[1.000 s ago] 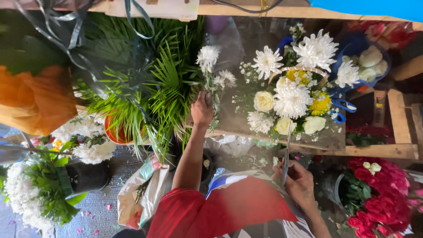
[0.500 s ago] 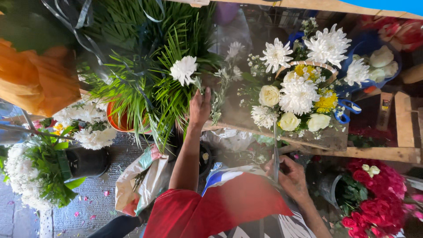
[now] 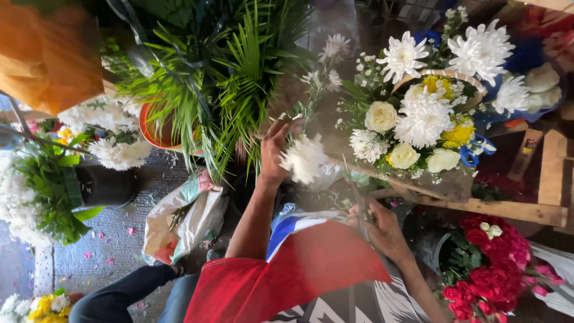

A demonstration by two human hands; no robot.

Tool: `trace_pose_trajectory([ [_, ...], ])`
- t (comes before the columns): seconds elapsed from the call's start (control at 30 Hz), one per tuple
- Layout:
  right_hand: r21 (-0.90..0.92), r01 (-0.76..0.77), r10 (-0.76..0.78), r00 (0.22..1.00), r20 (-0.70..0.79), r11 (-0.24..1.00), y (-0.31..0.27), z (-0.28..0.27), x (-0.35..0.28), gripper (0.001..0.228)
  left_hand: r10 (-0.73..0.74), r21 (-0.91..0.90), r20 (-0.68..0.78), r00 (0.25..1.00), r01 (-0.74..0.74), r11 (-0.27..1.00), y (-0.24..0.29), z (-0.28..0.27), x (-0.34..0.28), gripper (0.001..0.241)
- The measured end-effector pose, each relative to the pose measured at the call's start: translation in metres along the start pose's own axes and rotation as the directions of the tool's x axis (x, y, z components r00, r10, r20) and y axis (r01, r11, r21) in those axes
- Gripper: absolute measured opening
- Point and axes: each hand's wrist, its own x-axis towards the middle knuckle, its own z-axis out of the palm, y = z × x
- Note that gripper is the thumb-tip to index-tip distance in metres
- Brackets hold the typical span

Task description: The person creates a floral arrangement by hand, trimming stems with shears and inserting white and yellow flowers into a small basket.

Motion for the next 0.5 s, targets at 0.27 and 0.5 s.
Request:
trace_pose_trajectory([
  [0.27,-0.012,0.003,-0.003,0.999,-0.04,1.0,0.03,0.004,-0.002,0.027,-0.138,0.047,-0.02,0.99,0.138,0.989,0.013,-0.006,-0.001,0.026],
  [0.5,-0.088,-0.051,0.048,0.998,-0.039,0.995,0.019,-0.001,-0.005,0.028,-0.476,0.471,0.03,0.879,0.408,0.782,-0.107,0.031,0.037,0.048],
])
